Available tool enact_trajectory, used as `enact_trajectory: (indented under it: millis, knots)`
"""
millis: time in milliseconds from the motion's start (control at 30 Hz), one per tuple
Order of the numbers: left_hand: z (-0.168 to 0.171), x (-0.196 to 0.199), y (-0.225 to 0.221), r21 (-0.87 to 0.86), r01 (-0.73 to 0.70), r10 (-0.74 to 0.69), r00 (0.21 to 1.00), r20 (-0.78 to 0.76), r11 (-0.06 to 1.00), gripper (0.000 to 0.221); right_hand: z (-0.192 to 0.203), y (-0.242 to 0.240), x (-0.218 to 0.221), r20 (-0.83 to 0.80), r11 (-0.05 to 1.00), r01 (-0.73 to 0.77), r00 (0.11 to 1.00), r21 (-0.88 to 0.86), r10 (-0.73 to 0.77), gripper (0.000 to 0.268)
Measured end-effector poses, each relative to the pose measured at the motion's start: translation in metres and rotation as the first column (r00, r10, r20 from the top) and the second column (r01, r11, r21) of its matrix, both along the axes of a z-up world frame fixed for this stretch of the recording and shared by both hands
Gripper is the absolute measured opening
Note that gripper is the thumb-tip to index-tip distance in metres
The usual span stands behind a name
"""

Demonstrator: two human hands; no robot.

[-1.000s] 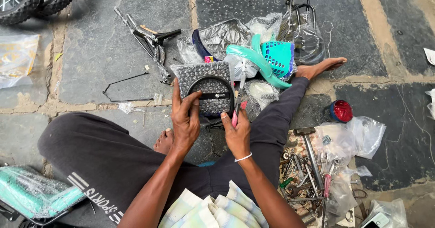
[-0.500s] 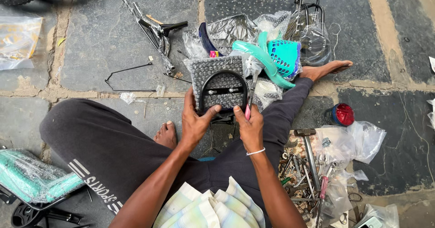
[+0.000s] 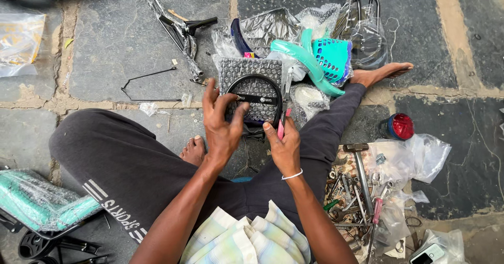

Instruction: The person unboxes a component wrapped in bubble wrap, removes a black plastic guard using pliers, and سپس performs minor adjustments with a screwdriver.

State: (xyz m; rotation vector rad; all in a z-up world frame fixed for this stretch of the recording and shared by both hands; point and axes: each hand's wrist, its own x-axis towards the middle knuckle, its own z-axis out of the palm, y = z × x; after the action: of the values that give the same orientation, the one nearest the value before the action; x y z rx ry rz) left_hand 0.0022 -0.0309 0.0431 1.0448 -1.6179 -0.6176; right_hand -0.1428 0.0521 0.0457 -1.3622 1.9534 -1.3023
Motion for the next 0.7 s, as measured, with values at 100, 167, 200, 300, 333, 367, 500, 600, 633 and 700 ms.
enact_trajectory:
  millis: [100, 167, 200, 300, 333, 367, 500, 600, 633, 700]
  knots:
    - [0.01, 0.008, -0.005, 0.161, -0.007, 0.019, 0.997, -0.074, 0.987, 0.024, 0.003, -0.001, 0.004, -0.009, 0.999, -0.027, 1.0, -0.03, 0.027, 0.035]
    - [0.011, 0.009, -0.006, 0.221, 0.006, 0.005, 0.999, -0.052, 0.975, 0.02, 0.003, -0.001, 0.006, -0.039, 0.997, -0.042, 0.998, -0.057, 0.039, 0.035]
    - [0.009, 0.01, -0.007, 0.222, 0.004, 0.008, 0.999, -0.052, 0.975, 0.02, 0.002, -0.001, 0.006, -0.03, 0.999, -0.03, 0.999, -0.039, 0.029, 0.035]
    - [-0.001, 0.009, -0.013, 0.117, 0.002, -0.001, 1.0, -0.009, 0.993, 0.015, 0.0, -0.003, 0.004, -0.032, 1.0, -0.01, 0.999, -0.029, 0.009, 0.034]
    - [-0.005, 0.009, -0.015, 0.082, 0.021, -0.023, 0.999, 0.027, 0.996, 0.016, 0.0, -0.003, 0.003, -0.039, 1.0, -0.006, 0.999, -0.031, 0.005, 0.034]
    - [-0.007, 0.009, -0.016, 0.047, 0.039, -0.042, 0.997, 0.064, 0.998, 0.021, -0.001, -0.004, 0.002, -0.041, 1.0, -0.006, 0.999, -0.031, 0.004, 0.034]
    - [-0.005, 0.01, -0.014, 0.08, 0.093, -0.094, 0.996, 0.01, 0.993, 0.027, 0.0, -0.002, 0.003, 0.007, 1.0, -0.007, 1.0, -0.001, 0.007, 0.032]
    - [0.004, 0.013, -0.008, 0.11, 0.072, -0.069, 0.997, -0.036, 0.991, 0.028, 0.002, 0.0, 0.004, 0.003, 0.998, -0.046, 0.999, -0.041, 0.046, 0.03]
    - [0.006, 0.013, -0.008, 0.148, 0.069, -0.056, 0.995, -0.085, 0.987, 0.035, 0.002, 0.002, 0.004, -0.022, 0.991, -0.09, 0.996, -0.098, 0.088, 0.029]
    - [0.01, 0.013, -0.006, 0.188, 0.069, -0.045, 0.99, -0.132, 0.98, 0.042, 0.002, 0.003, 0.006, 0.033, 0.992, -0.103, 0.994, -0.075, 0.106, 0.029]
